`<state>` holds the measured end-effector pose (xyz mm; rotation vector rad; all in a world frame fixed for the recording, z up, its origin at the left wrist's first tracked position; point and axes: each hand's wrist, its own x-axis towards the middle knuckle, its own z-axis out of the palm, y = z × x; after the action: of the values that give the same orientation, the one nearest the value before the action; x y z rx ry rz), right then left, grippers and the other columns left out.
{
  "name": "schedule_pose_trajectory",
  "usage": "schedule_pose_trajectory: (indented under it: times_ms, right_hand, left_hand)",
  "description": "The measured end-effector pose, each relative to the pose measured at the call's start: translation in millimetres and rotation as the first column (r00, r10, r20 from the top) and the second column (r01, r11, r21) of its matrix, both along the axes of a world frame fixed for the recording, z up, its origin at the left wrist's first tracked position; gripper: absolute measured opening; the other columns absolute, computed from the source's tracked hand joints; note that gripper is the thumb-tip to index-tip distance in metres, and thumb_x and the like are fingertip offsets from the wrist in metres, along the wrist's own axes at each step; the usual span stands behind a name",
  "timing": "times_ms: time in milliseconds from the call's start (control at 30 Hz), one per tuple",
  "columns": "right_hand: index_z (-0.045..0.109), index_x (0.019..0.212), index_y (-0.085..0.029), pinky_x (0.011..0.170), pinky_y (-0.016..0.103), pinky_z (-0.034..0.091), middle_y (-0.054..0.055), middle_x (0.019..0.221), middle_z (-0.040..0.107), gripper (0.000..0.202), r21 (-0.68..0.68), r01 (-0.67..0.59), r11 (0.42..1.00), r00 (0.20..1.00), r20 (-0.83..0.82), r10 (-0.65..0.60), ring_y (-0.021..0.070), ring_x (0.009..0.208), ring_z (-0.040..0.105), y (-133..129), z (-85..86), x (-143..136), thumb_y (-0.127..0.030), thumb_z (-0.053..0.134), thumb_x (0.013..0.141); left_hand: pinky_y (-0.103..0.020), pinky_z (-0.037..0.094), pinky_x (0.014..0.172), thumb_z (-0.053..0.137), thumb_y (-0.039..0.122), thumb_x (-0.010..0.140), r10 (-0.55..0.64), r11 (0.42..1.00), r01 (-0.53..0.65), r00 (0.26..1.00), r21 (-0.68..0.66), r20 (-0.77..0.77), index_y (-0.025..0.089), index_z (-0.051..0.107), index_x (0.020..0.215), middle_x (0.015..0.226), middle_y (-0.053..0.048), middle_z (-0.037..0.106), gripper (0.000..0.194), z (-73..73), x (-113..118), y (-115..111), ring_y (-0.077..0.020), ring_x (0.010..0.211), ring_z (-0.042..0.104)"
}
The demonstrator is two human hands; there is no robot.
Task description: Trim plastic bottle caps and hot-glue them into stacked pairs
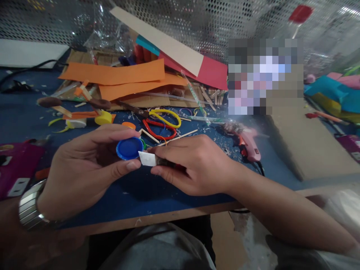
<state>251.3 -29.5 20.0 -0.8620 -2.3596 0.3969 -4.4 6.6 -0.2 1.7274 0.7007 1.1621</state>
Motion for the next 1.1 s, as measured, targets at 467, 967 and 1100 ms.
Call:
schedule_pose_trajectory:
  times_ms: [467, 967, 1100]
  right_hand:
    - [0.077, 0.111, -0.017, 0.08, 0.031, 0.063, 0.01, 0.099, 0.087, 0.018, -0.005, 0.011, 1.0, 1.0, -0.006, -0.011, 0.0204, 0.087, 0.083, -0.1, -1.6, -0.3, -0.031, 0.068, 0.115]
    - [0.076, 0.108, -0.017, 0.079, 0.029, 0.061, 0.009, 0.098, 0.087, 0.019, 0.04, 0.017, 0.999, 1.0, -0.003, -0.016, 0.0194, 0.086, 0.083, 0.1, -2.8, -1.5, -0.031, 0.068, 0.115]
    - [0.077, 0.109, -0.018, 0.081, 0.031, 0.063, 0.01, 0.102, 0.088, 0.02, 0.04, 0.035, 0.999, 0.999, 0.012, -0.035, 0.0213, 0.091, 0.085, -0.8, -1.7, -0.8, -0.033, 0.067, 0.116]
  left_hand:
    - [-0.03, 0.073, 0.09, 0.107, 0.026, 0.081, 0.015, 0.997, -0.013, 0.999, -0.07, 0.035, 0.037, 0.091, 0.115, 0.118, -0.001, 0.086, 0.04, 1.2, 1.4, 0.9, -0.0225, 0.109, 0.083]
    - [-0.03, 0.074, 0.083, 0.104, 0.025, 0.084, 0.018, 0.996, -0.016, 1.0, -0.089, 0.026, 0.033, 0.091, 0.113, 0.112, -0.003, 0.086, 0.032, 4.3, 2.6, -1.3, -0.0207, 0.096, 0.082]
    - [-0.032, 0.075, 0.089, 0.103, 0.026, 0.085, 0.019, 0.996, -0.017, 1.0, -0.083, 0.021, 0.034, 0.091, 0.113, 0.115, -0.001, 0.087, 0.032, 3.3, 1.8, 0.6, -0.0229, 0.102, 0.085]
